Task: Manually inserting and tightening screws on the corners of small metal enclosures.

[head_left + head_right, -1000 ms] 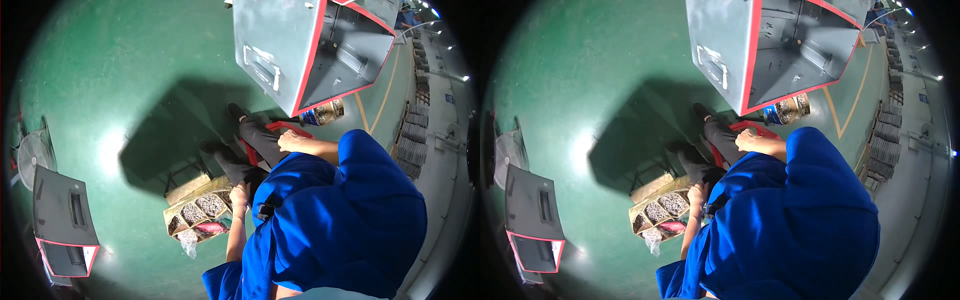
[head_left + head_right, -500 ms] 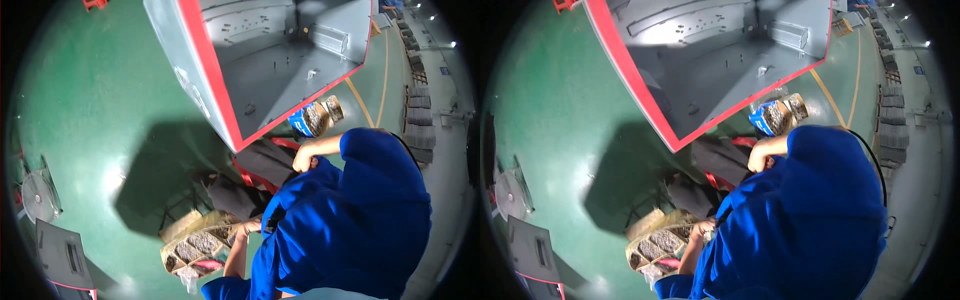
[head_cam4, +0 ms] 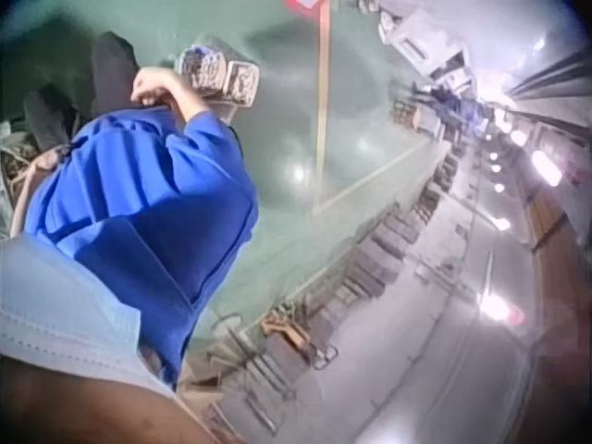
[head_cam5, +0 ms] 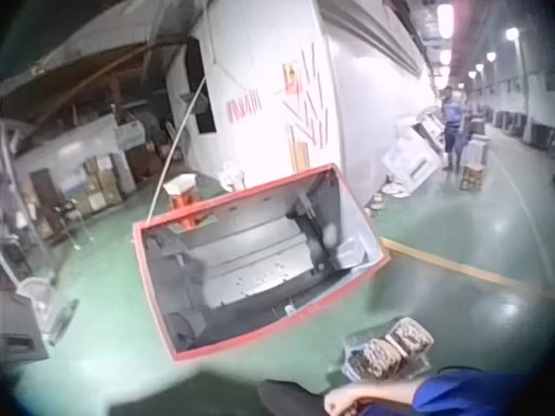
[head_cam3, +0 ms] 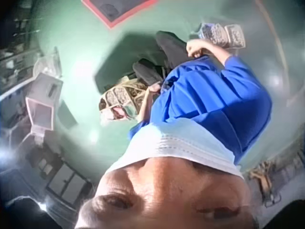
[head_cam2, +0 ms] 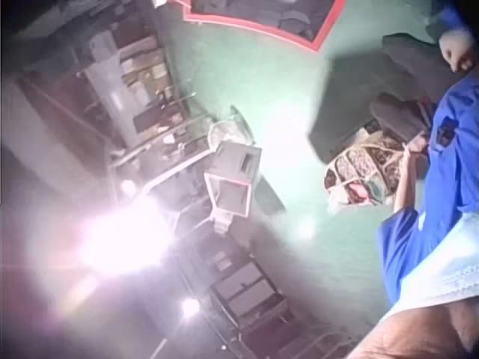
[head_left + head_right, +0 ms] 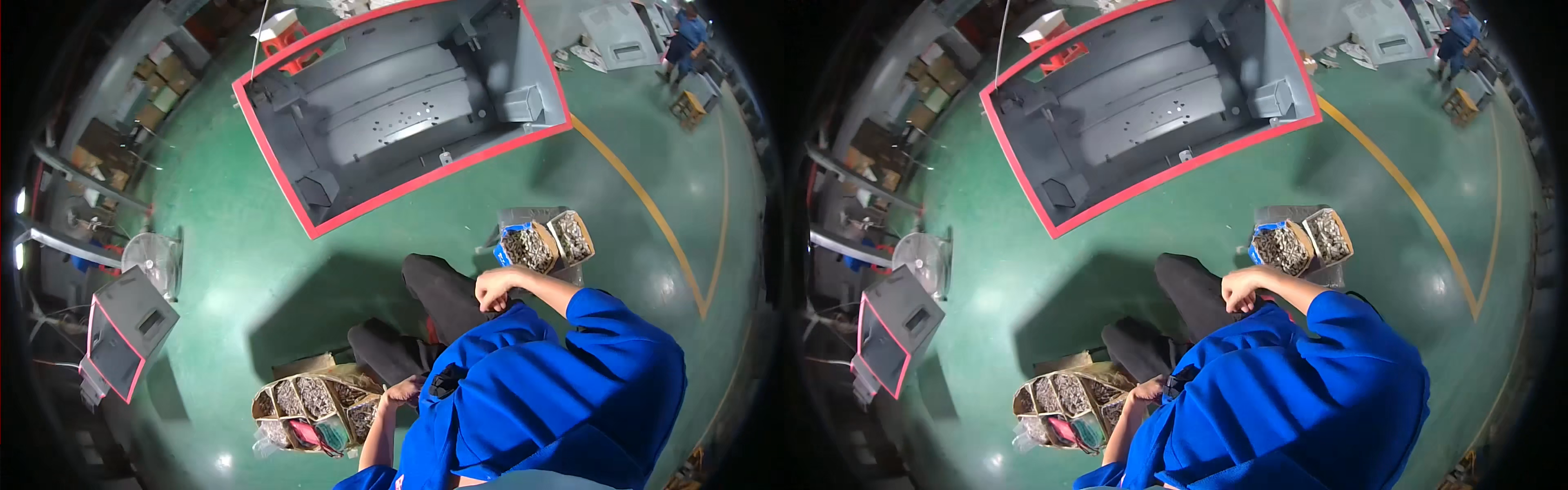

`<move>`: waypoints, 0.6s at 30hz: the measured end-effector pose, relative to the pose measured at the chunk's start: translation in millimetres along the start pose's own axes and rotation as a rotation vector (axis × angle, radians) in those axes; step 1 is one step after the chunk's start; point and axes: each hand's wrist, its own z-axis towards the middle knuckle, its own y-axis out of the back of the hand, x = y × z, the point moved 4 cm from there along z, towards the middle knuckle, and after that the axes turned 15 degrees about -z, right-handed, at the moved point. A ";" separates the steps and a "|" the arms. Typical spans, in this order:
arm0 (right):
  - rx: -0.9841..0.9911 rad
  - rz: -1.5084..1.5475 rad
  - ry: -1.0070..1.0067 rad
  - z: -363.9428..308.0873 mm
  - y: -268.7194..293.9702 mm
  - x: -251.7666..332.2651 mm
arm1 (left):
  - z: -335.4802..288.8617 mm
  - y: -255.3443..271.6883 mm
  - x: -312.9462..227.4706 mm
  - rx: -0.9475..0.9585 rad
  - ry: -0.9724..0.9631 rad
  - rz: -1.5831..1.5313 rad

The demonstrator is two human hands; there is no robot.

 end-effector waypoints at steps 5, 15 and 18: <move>-0.591 -0.421 -0.331 -68.4 44.2 -30.5 | -6.8 -26.1 4.2 -0.328 -0.021 0.046; -0.671 -0.501 -0.436 -40.1 -8.2 -146.2 | -10.8 -85.7 -64.8 -0.719 -0.537 0.379; -0.978 -0.544 -0.343 -30.6 -20.4 -166.1 | -20.3 -110.0 -108.9 -0.622 -0.619 0.007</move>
